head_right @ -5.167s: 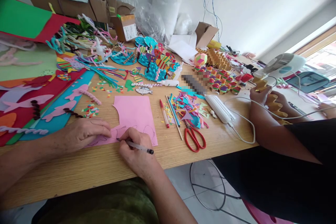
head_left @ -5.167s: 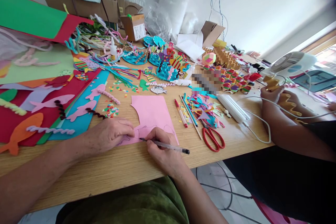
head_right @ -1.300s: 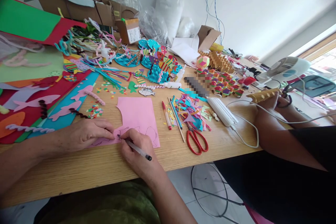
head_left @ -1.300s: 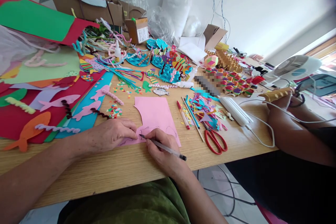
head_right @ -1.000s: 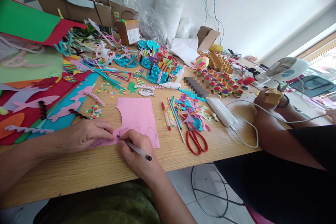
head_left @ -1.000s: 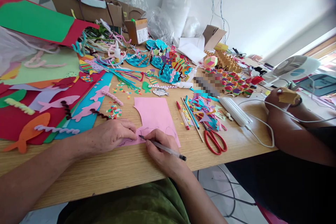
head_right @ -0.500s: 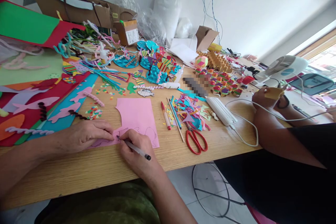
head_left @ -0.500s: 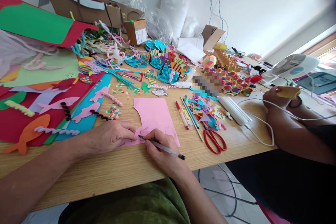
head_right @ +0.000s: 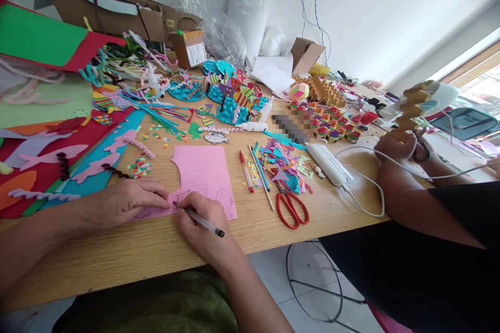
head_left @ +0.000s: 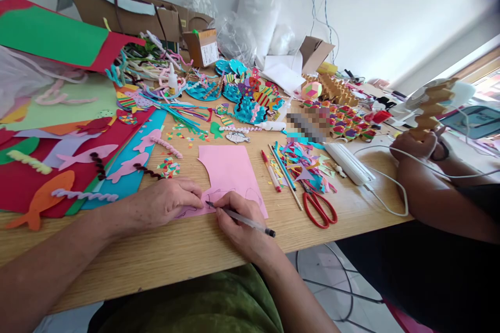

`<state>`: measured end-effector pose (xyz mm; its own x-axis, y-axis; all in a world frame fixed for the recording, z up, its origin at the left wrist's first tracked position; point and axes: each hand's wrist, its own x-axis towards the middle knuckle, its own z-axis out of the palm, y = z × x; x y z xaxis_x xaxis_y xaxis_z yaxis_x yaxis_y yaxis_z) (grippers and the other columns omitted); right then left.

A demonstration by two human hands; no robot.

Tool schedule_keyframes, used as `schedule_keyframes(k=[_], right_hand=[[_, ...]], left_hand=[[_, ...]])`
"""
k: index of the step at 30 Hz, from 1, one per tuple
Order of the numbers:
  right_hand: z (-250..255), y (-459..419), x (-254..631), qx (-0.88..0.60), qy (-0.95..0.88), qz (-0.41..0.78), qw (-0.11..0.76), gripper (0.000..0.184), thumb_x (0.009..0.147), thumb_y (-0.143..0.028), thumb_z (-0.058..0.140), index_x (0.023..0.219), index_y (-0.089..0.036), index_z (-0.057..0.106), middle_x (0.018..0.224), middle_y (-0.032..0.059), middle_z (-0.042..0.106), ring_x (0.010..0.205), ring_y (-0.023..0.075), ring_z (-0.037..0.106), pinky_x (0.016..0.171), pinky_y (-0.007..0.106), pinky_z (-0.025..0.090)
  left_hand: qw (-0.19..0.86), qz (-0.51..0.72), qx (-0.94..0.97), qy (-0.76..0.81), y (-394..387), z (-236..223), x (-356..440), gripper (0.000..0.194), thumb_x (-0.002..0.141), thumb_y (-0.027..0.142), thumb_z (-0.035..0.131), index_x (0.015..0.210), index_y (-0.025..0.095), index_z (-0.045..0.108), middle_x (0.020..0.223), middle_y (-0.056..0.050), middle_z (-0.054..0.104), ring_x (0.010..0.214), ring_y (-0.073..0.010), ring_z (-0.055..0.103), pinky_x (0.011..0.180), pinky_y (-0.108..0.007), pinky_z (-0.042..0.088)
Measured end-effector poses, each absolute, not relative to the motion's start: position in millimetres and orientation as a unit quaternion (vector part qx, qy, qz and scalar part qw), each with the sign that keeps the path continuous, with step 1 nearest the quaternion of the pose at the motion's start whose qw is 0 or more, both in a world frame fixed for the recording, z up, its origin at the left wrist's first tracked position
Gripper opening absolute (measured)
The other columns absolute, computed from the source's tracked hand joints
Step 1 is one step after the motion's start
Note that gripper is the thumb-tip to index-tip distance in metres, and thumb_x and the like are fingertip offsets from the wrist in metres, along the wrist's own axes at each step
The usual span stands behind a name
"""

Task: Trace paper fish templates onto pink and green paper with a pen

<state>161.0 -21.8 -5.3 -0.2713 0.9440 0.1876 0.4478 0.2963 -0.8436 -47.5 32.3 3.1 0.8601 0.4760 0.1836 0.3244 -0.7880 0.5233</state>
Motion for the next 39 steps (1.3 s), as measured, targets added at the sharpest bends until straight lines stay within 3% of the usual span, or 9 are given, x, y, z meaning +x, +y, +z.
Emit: schedule_keyframes(k=[39], right_hand=[[-4.4, -21.3, 160.9, -0.497, -0.723, 0.334, 0.344, 0.014, 0.075, -0.013, 0.047, 0.077, -0.019, 0.06, 0.059, -0.003, 0.058, 0.048, 0.0088, 0.047, 0.049, 0.018, 0.037]], left_hand=[[0.241, 0.157, 0.934, 0.212, 32.0, 4.7, -46.3, 0.038, 0.09, 0.011, 0.031, 0.088, 0.019, 0.069, 0.093, -0.006, 0.067, 0.082, -0.0179, 0.061, 0.073, -0.025, 0.043]])
